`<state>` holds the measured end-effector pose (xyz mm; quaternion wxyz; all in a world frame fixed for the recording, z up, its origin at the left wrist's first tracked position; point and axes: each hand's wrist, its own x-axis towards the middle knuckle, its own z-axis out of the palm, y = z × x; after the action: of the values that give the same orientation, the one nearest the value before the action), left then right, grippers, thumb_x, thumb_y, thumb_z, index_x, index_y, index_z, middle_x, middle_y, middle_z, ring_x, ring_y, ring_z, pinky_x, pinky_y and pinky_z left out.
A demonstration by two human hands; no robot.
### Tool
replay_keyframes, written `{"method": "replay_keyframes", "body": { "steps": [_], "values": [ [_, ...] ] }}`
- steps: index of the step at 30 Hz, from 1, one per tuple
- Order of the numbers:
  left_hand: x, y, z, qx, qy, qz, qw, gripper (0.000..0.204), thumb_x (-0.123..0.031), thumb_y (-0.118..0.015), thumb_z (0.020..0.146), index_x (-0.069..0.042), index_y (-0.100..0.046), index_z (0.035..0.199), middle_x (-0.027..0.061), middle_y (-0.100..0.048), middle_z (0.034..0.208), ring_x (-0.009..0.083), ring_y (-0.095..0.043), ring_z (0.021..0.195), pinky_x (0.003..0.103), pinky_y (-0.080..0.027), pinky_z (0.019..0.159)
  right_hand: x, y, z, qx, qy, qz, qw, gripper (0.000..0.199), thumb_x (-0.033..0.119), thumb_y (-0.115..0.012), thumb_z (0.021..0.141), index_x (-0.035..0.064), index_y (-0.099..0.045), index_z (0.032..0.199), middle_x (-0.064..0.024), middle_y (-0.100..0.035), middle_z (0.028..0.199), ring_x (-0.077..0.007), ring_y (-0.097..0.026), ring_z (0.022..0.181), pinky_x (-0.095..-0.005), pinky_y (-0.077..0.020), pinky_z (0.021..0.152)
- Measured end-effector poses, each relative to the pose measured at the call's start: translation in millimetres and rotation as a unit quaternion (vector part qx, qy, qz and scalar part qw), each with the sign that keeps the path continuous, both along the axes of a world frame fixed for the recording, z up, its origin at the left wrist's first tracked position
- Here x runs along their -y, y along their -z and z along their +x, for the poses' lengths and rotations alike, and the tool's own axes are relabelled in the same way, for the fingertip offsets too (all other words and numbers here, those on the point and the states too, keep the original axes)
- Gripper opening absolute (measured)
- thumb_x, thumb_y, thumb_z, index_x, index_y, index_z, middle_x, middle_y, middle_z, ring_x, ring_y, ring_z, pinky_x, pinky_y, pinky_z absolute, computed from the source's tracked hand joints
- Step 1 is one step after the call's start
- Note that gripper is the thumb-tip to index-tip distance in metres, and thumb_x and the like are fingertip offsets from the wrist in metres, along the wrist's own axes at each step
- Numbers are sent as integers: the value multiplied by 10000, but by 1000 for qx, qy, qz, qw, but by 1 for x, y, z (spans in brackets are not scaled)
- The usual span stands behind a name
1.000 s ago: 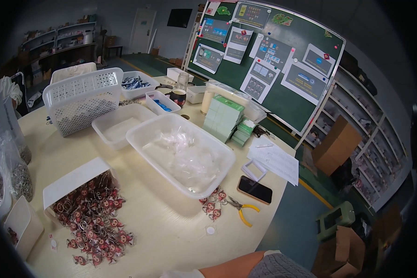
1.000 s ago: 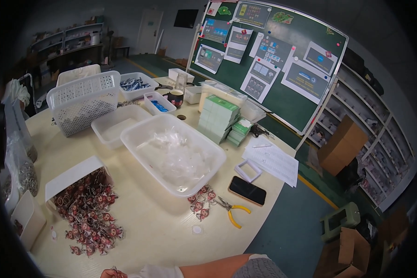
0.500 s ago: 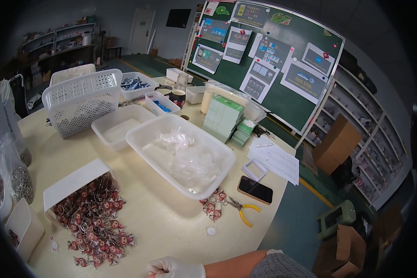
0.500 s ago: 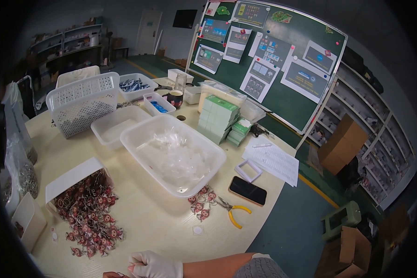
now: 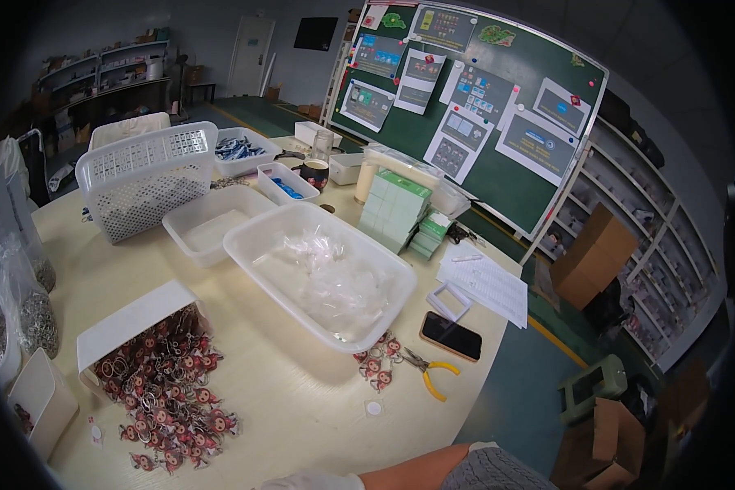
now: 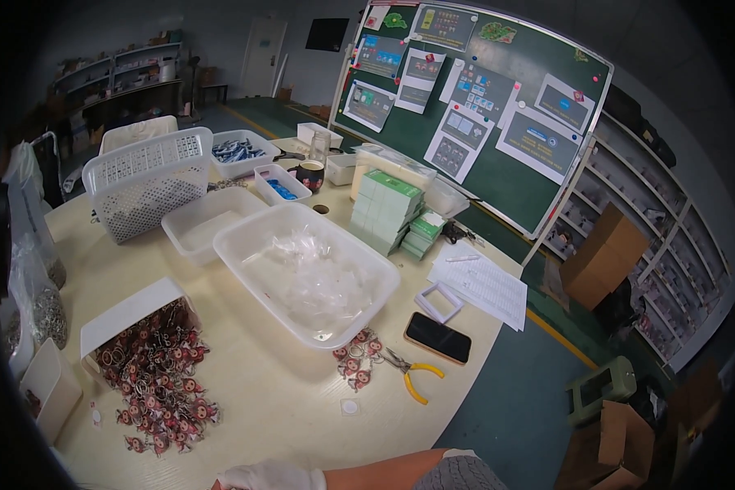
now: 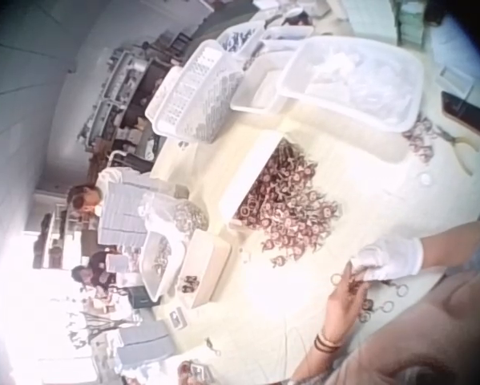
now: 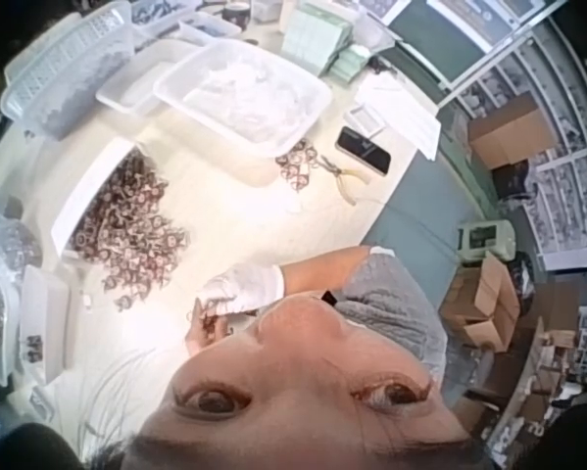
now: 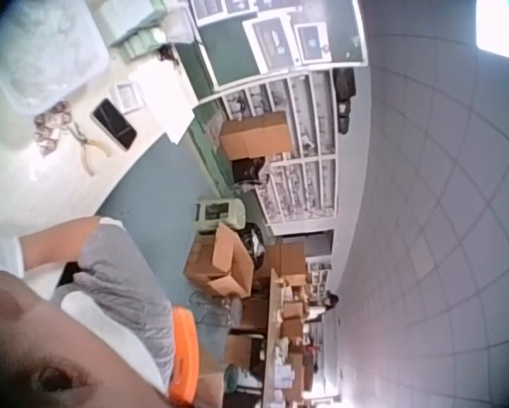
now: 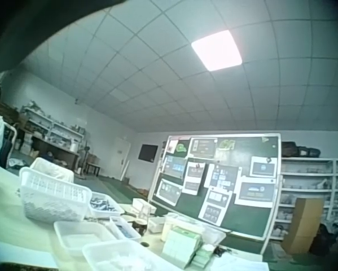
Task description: The person points at a display board, then picks up keychains from the table, wipes them with a gloved hand, and sets them on the table.
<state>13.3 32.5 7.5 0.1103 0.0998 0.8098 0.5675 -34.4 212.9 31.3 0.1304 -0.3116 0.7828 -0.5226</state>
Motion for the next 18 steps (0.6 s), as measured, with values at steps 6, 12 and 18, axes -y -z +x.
{"method": "replay_keyframes", "body": {
  "steps": [6, 12, 18],
  "values": [
    [14, -20, -12, 298, 38, 291, 908, 336, -232, -514, 898, 15, -515, 1125, 53, -595, 755, 64, -467, 539, 183, -378, 499, -11, 9, -6, -19, 13, -16, 1000, 220, 240, -549, 845, 77, -588, 988, -117, -584, 829, -297, -574, 793, -356, -461, 693],
    [15, -16, -15, 366, 76, 318, 871, 285, -254, -493, 913, 0, -563, 1022, 40, -569, 738, 60, -461, 530, 186, -372, 498, -6, 14, -4, -246, 53, 71, 965, 168, 248, -535, 841, 103, -604, 890, -100, -559, 730, -283, -561, 618, -367, -450, 531],
    [4, -16, -11, 331, 23, 307, 892, 277, -244, -509, 907, -1, -559, 1032, 35, -572, 734, 57, -465, 535, 186, -372, 496, -3, 8, -2, -294, 88, 75, 949, 116, 214, -529, 772, 103, -562, 767, -98, -539, 661, -271, -538, 544, -381, -417, 461]
  ]
}}
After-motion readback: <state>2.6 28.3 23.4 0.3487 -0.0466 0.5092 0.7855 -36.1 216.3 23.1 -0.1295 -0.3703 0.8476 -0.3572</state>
